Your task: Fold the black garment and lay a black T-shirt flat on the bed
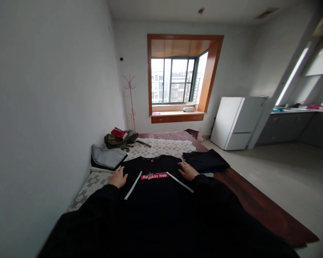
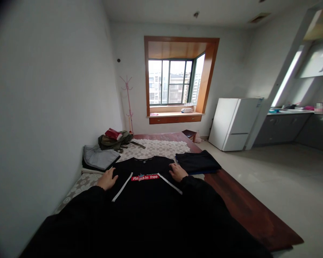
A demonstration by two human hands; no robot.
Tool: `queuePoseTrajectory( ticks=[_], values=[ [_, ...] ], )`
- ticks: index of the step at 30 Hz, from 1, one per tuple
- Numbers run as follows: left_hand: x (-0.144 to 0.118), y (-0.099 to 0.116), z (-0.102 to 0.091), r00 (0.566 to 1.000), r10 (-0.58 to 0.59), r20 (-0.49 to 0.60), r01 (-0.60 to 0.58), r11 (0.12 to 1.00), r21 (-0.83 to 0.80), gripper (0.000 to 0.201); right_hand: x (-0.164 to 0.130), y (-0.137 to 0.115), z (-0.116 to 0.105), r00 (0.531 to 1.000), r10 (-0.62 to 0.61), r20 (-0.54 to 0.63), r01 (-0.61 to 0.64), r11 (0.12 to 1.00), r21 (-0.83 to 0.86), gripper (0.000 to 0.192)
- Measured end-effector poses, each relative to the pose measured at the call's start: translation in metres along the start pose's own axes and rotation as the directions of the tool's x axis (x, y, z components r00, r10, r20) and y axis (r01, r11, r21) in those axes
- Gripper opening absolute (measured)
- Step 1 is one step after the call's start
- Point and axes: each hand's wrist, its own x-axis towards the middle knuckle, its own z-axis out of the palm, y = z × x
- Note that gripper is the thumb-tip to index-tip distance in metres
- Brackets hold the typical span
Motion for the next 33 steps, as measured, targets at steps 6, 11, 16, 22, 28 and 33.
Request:
queuePoseTrajectory(
  ticks=[6,11,16,22,28,33],
  values=[
    [0.004,0.028,0.023,0.991,-0.045,-0.127,0.052,0.998,0.047,0.051,0.034,-0.025,0.037,0.996,0.093,-0.017,-0.093,0.996,0.003,0.064],
    [0.004,0.024,0.034,0.984,-0.031,-0.174,0.049,0.994,0.099,0.054,0.042,-0.018,0.057,0.975,0.218,-0.039,-0.219,0.976,-0.005,0.075],
    [0.027,0.033,0.04,0.988,0.025,-0.155,-0.006,0.992,0.122,0.059,0.055,-0.014,0.061,0.957,0.287,-0.048,-0.287,0.958,-0.003,0.083],
    [0.035,0.037,0.053,0.989,0.0,-0.15,0.013,0.996,0.084,0.08,0.048,-0.015,0.056,0.992,0.056,-0.11,-0.058,0.998,-0.02,0.073],
    [0.037,0.032,0.059,0.988,0.012,-0.152,-0.001,0.997,0.071,0.094,0.048,-0.022,0.054,0.997,0.078,-0.023,-0.078,0.997,-0.018,0.077],
    [0.037,0.033,0.059,0.984,-0.006,-0.176,0.016,0.998,0.057,0.098,0.05,-0.023,0.057,0.985,0.124,-0.124,-0.126,0.992,-0.008,0.084]
  ],
)
